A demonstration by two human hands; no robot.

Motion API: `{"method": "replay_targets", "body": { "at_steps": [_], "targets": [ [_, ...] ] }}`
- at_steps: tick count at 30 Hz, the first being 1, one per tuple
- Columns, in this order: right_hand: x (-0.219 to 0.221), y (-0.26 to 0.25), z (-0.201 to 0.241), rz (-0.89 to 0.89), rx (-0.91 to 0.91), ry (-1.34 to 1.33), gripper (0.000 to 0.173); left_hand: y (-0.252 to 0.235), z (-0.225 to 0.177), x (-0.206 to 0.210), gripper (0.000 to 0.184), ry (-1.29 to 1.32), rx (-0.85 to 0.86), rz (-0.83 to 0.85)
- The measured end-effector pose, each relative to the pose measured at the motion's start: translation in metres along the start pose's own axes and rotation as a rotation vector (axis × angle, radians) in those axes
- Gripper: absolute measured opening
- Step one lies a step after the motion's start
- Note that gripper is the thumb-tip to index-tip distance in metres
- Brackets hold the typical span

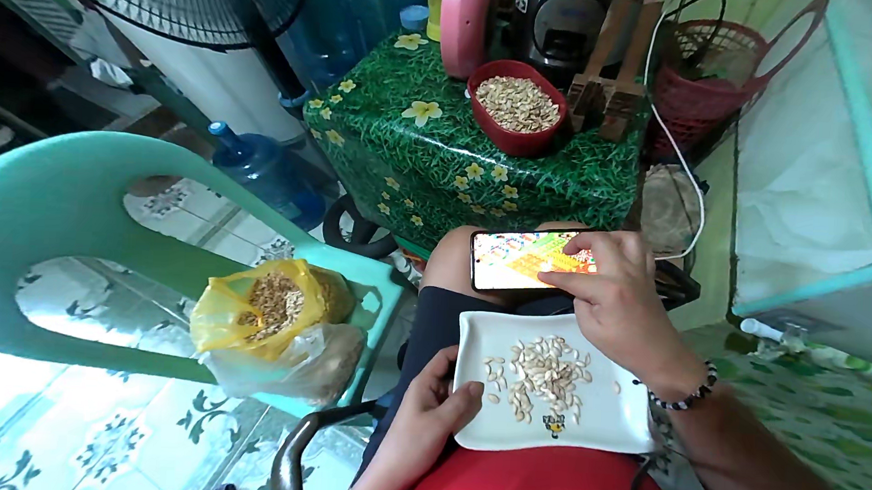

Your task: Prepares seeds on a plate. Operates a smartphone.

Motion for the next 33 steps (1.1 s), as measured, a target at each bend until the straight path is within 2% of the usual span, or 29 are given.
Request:
{"method": "replay_targets", "body": {
  "at_steps": [5,25,33],
  "targets": [
    [0.003,0.002,0.003,0.02,-0.035,0.006,0.042,0.001,0.0,0.0,0.037,0.008,0.004,0.0],
    [-0.01,0.006,-0.015,-0.027,0.055,0.022,0.043,0.001,-0.001,0.001,0.037,-0.008,0.006,-0.005],
    [-0.036,0.008,-0.032,-0.148,0.12,-0.173,0.042,0.001,0.001,0.0,0.038,-0.001,0.024,-0.002]
  ]
}}
Point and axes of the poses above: each hand's wrist, its own y-axis away from the middle knuckle, its own x-axis out of the palm, z = x × y, the point moved 6 cm from there along -y, towards the middle knuckle, and after that the axes turned 4 degrees about z, right-handed, at the moved point
